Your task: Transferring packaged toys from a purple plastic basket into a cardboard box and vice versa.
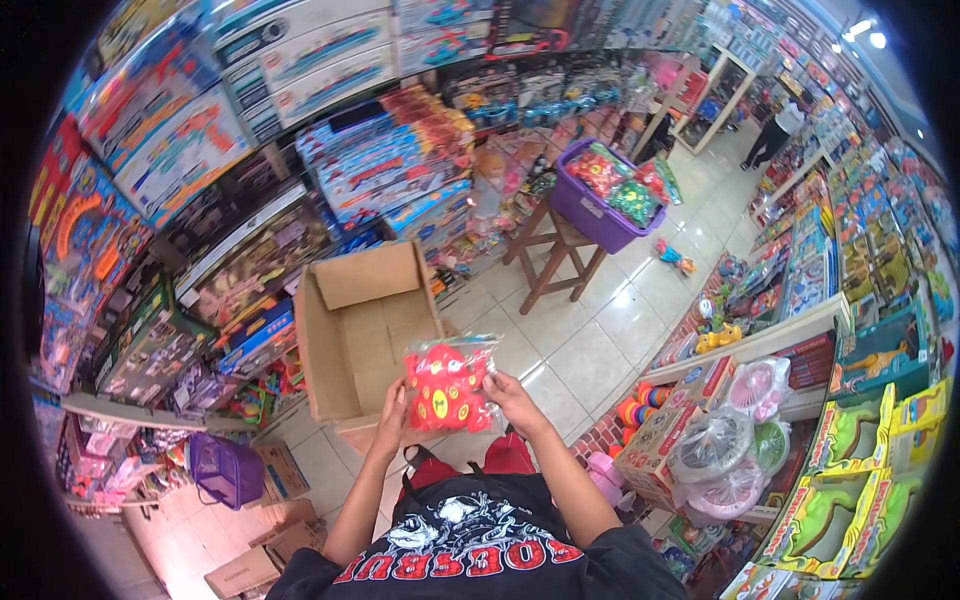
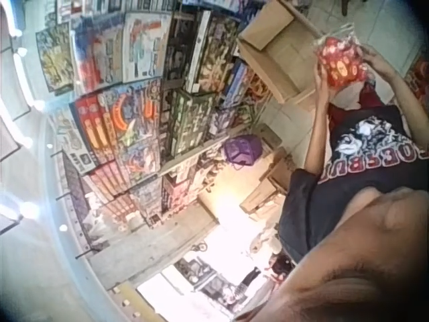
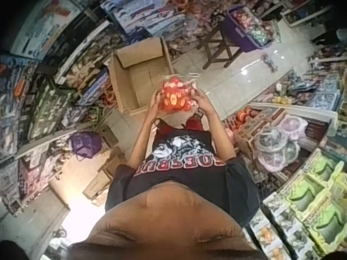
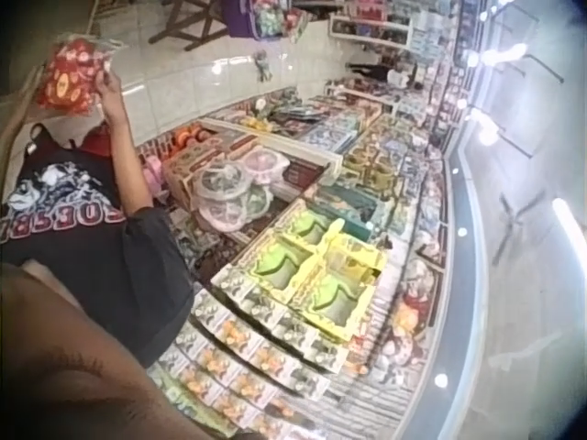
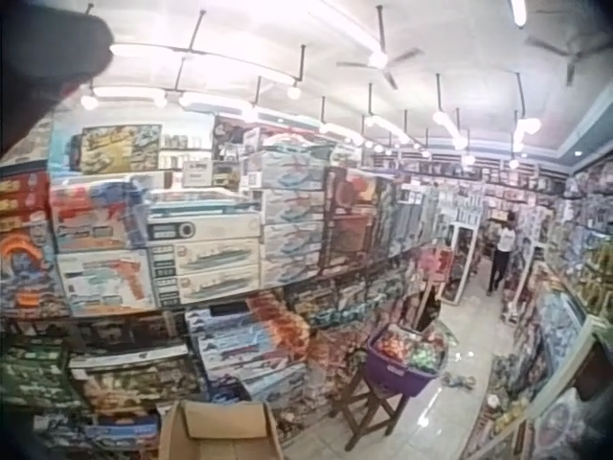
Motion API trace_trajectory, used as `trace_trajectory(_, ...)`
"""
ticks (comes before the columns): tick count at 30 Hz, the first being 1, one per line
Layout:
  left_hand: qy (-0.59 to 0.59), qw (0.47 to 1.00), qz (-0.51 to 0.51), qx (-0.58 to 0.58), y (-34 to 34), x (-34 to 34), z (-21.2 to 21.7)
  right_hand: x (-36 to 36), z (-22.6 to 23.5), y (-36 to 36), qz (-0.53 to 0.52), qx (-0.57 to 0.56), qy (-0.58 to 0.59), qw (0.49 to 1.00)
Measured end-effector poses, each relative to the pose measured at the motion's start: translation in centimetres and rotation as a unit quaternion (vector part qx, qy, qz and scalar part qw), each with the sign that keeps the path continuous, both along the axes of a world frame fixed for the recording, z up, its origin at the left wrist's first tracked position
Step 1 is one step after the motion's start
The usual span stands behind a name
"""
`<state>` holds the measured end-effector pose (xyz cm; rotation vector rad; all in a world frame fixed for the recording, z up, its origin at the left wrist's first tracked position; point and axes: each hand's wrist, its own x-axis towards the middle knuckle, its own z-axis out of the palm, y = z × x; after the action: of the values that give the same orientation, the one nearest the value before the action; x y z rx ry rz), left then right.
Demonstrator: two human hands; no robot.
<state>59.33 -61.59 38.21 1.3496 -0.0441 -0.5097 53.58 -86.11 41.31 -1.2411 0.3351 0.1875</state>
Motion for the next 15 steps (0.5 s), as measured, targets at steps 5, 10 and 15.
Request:
trace_trajectory(5,0.024,0.997,-0.061,-0.033,-9.1,-0.7,1.3,-2.6,-0.2,-7.5,-0.024,-0.032,0.013,0.999)
trace_trajectory(10,-0.037,0.993,-0.113,-0.020,-17.2,-0.8,0.7,-4.2,-0.7,-14.4,-0.307,-0.192,-0.055,0.931)
trace_trajectory(15,-0.103,0.972,-0.208,0.036,-23.7,-1.1,2.6,-6.3,0.1,-22.4,-0.238,-0.228,-0.101,0.939)
